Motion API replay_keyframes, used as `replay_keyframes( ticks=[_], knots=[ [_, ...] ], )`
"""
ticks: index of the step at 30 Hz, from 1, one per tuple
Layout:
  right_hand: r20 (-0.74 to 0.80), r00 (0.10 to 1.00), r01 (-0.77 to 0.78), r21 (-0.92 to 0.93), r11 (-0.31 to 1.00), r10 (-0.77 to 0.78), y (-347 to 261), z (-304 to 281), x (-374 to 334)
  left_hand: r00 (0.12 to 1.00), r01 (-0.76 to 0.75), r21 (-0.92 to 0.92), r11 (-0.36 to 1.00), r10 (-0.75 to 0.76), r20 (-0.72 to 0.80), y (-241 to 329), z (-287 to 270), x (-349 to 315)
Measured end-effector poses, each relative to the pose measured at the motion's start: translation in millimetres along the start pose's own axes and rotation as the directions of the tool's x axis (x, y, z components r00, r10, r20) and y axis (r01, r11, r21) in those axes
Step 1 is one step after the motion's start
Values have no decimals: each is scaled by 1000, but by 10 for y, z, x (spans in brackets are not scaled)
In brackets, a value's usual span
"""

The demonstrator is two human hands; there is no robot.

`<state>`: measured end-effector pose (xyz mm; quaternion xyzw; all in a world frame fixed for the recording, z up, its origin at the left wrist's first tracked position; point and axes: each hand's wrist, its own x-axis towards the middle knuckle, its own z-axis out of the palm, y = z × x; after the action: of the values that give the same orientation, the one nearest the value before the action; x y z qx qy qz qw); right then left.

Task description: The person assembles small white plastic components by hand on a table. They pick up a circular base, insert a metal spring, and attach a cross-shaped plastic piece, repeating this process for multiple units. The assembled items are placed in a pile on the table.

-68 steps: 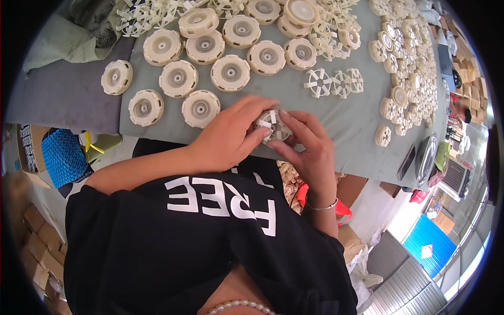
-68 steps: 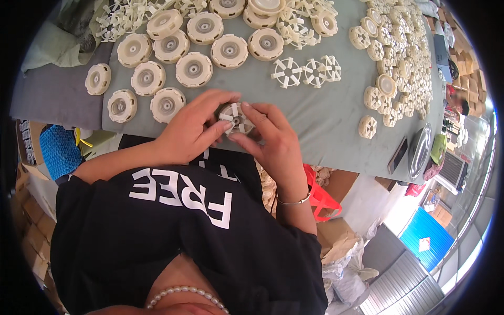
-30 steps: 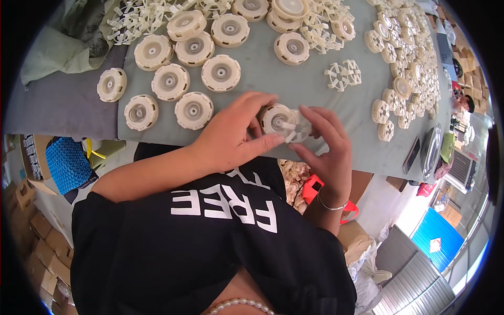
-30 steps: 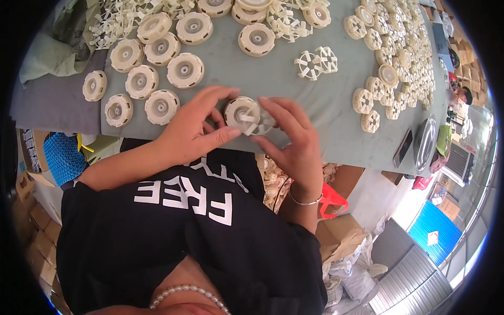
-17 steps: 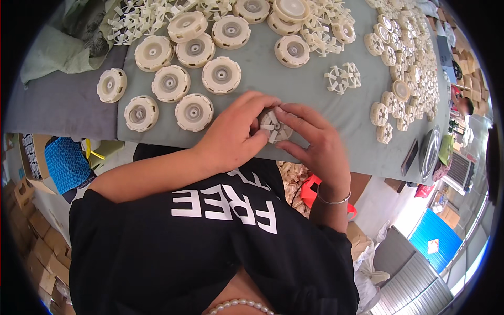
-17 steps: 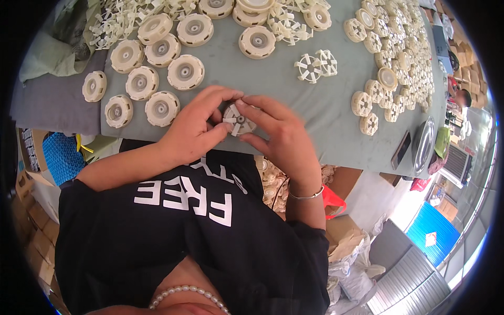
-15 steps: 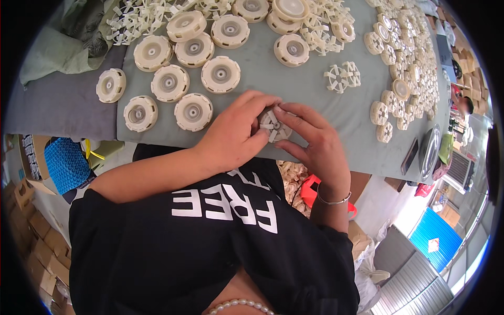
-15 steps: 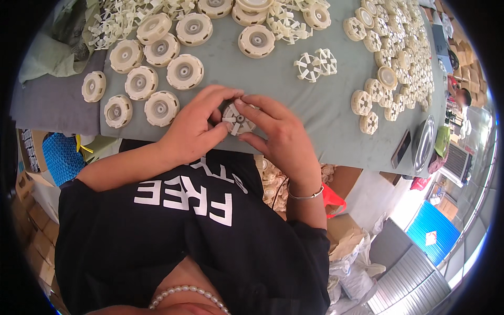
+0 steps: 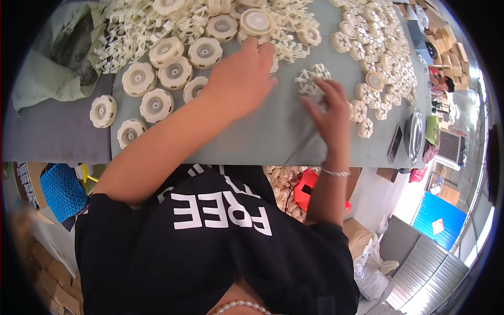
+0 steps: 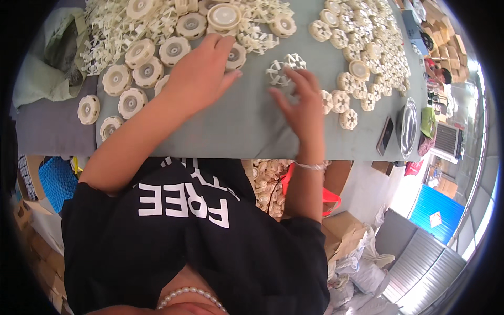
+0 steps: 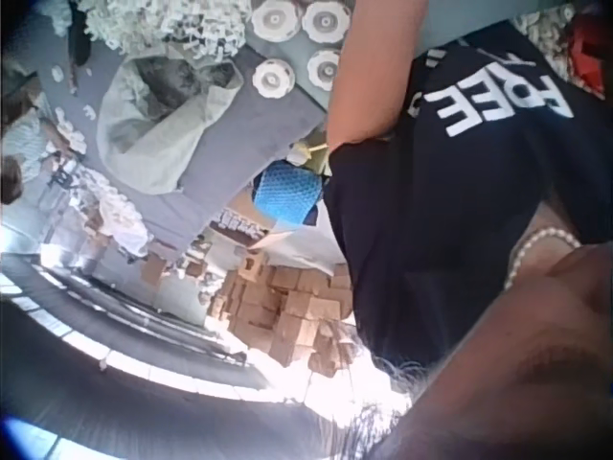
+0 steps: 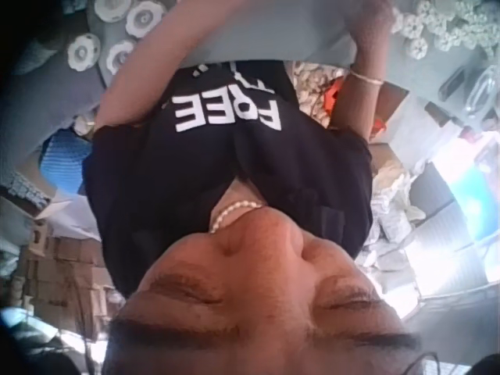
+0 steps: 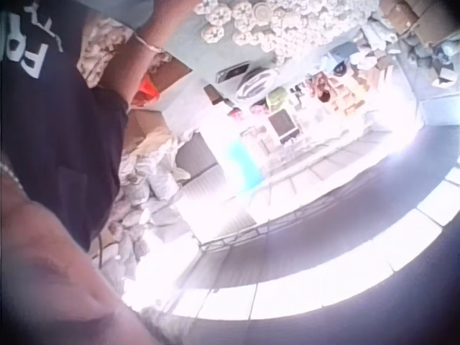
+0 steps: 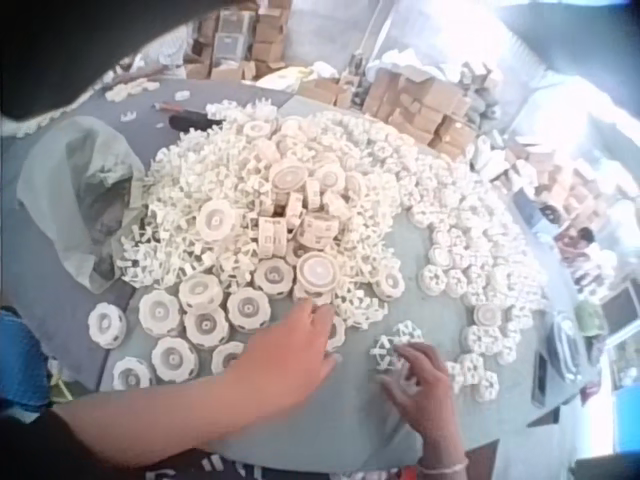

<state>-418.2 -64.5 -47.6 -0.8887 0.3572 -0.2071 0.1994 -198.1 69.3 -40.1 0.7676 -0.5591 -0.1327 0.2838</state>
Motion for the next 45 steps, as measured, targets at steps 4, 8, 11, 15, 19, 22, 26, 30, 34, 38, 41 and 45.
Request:
replay_keyframes(
  ticks=[4, 8, 11, 15, 19, 22, 26, 30, 34, 38, 41, 45],
  knots=[
    [-38, 992, 117, -106, 987, -121, -111, 318, 91, 988, 40, 147, 988, -61, 144, 33, 103, 160],
    [152, 985, 61, 160, 985, -85, -153, 127, -338, 964, -86, 104, 991, 56, 259, 66, 101, -338],
    [149, 988, -69, 288, 955, 27, -109, 69, -543, 945, -56, -171, 984, 108, 308, 142, -32, -789],
    [145, 989, -80, 262, 962, 43, -134, 116, -376, 973, 59, -325, 944, 19, 230, 58, 78, -1044],
    [271, 960, -121, 203, 972, 63, -219, 42, -223, 966, 175, -517, 838, -46, 253, -78, 116, -1007],
    [262, 965, -66, 197, 978, 12, -186, 8, -171, 973, 171, -591, 788, -39, 229, -86, 103, -1008],
    [189, 981, -96, 252, 963, 48, -247, -49, -255, 985, 103, -639, 762, 9, 170, -116, 157, -1003],
    [203, 976, -21, 450, 893, -79, -321, -45, -443, 985, 103, -592, 799, 1, 172, -79, 145, -998],
    [200, 963, 75, 446, 892, -181, -365, -52, -463, 977, 156, -608, 779, -30, 212, -76, 121, -1004],
    [232, 947, 106, 420, 901, -220, -429, -57, -399, 973, 174, -621, 764, -39, 225, -74, 82, -1006],
    [325, 911, 112, 394, 912, -253, -515, -123, -314, 981, 162, -663, 731, -47, 188, -76, 80, -1038],
    [401, 846, 167, 427, 888, -352, -575, -51, -243, 986, 146, -682, 717, -48, 160, -109, 119, -1051]
  ],
)
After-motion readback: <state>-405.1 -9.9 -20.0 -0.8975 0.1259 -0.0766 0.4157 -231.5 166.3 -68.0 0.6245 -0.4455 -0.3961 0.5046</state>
